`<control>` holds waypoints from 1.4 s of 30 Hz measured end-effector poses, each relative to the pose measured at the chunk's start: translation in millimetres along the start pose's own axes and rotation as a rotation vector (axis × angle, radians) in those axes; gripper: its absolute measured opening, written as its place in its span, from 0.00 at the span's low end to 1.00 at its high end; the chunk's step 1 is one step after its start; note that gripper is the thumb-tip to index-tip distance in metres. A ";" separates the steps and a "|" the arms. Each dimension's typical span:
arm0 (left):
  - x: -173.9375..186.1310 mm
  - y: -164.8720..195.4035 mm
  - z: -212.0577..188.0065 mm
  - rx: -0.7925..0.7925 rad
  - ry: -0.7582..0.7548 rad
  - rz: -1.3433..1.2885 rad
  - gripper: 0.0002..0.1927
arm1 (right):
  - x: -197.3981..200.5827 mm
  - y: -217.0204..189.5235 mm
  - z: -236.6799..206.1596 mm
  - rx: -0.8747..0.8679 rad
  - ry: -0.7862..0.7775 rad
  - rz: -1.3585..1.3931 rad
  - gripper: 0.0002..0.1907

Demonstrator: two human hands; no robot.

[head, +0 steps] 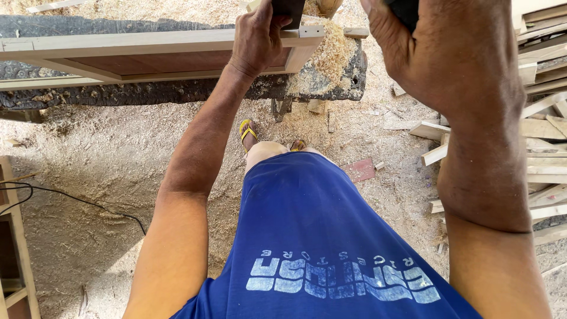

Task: The person saws a wooden board resting on a workbench, then works on a wooden frame, using a chisel and mallet to trim the joints and a hammer to tap pieces into place along the frame edges.

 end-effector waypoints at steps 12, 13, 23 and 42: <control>-6.1 -5.5 -7.1 -0.010 -0.010 0.017 0.18 | 20.9 1.0 -8.2 -0.040 0.003 -0.032 0.07; -6.3 -5.1 -7.0 -0.010 -0.004 0.018 0.19 | 17.5 0.0 -6.3 -0.031 0.002 -0.039 0.08; -9.6 -7.2 -5.1 0.009 0.036 0.020 0.24 | 41.8 28.5 -36.9 -0.170 -0.028 0.233 0.11; -19.8 -11.9 -3.5 0.037 0.026 0.038 0.20 | 34.6 24.1 -21.9 -0.125 -0.030 0.060 0.06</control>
Point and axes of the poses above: each hand's wrist, its own z-axis towards the middle knuckle, its own x-axis out of the back of the hand, y = z × x, the point moved 8 cm from there along z, towards the middle knuckle, and after that the axes turned 5 degrees about z, right-handed, at the moved point
